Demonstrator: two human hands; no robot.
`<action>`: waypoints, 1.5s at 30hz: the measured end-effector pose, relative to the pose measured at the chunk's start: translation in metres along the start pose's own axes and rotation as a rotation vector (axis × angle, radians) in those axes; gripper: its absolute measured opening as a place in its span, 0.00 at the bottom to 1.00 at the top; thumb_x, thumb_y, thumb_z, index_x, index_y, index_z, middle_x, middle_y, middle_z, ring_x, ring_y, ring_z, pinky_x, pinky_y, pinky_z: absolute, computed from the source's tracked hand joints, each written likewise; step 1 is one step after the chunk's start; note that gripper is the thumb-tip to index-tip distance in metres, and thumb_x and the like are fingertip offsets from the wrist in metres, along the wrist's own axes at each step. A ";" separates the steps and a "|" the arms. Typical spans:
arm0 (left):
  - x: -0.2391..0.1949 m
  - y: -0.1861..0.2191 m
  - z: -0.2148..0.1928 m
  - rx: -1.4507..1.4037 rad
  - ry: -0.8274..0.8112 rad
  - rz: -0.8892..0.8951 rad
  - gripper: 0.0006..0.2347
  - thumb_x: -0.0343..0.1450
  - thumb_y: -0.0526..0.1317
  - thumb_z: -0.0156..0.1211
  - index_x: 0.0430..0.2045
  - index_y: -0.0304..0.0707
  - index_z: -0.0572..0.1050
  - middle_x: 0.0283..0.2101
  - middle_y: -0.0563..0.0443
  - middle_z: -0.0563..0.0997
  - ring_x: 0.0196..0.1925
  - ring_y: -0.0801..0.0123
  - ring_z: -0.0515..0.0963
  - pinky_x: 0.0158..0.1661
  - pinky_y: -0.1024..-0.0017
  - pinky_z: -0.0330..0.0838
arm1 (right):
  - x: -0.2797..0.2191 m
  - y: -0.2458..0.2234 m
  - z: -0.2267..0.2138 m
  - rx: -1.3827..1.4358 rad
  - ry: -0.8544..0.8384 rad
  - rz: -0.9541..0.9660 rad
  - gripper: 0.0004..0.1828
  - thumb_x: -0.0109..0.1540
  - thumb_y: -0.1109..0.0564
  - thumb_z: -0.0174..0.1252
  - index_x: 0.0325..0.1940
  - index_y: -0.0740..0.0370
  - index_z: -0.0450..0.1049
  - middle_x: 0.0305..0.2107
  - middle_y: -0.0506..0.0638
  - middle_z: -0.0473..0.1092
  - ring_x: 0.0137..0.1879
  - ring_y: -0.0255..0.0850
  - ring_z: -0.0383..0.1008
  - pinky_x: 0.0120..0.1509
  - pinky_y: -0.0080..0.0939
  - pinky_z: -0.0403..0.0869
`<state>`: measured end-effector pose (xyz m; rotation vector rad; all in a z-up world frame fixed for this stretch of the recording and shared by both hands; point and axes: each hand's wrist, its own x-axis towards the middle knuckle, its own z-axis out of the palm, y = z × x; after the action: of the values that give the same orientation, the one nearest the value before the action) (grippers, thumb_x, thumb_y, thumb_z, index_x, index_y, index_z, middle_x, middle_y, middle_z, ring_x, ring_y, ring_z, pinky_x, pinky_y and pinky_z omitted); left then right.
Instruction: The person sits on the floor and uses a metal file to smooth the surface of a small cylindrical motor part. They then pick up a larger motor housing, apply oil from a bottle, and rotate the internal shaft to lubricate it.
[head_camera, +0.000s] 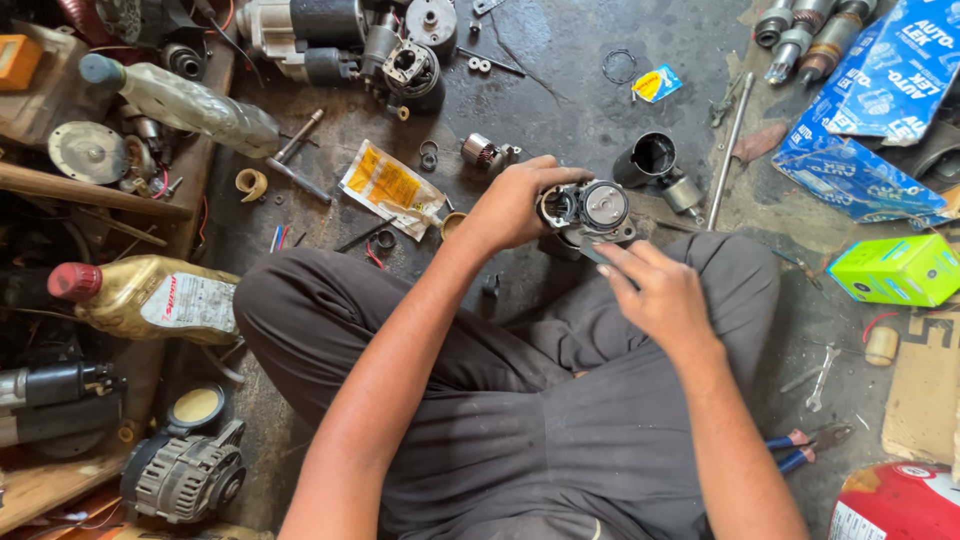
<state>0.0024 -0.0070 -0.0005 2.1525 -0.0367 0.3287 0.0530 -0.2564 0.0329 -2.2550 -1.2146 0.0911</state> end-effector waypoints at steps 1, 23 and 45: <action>-0.001 0.002 0.000 -0.007 -0.006 -0.014 0.22 0.61 0.34 0.73 0.51 0.43 0.79 0.38 0.42 0.79 0.42 0.48 0.81 0.44 0.61 0.75 | 0.000 0.002 -0.005 -0.001 -0.015 0.019 0.15 0.61 0.56 0.65 0.53 0.51 0.81 0.29 0.53 0.69 0.33 0.53 0.73 0.36 0.50 0.72; -0.023 0.050 -0.041 0.135 -0.028 -0.116 0.37 0.54 0.37 0.76 0.60 0.35 0.67 0.57 0.38 0.72 0.58 0.45 0.73 0.56 0.59 0.67 | 0.049 0.096 0.004 -0.320 -0.132 0.087 0.27 0.57 0.55 0.64 0.62 0.48 0.77 0.44 0.55 0.75 0.54 0.57 0.75 0.53 0.59 0.72; -0.202 0.104 -0.096 0.937 0.595 -0.755 0.33 0.68 0.58 0.64 0.66 0.42 0.68 0.72 0.27 0.55 0.69 0.18 0.57 0.66 0.32 0.51 | 0.026 0.066 0.027 2.187 0.047 0.538 0.29 0.57 0.38 0.69 0.55 0.55 0.74 0.43 0.55 0.78 0.39 0.46 0.76 0.43 0.48 0.74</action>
<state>-0.2291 -0.0079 0.0842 2.6311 1.4779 0.5853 0.1092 -0.2517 -0.0185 -0.4425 0.0455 0.9615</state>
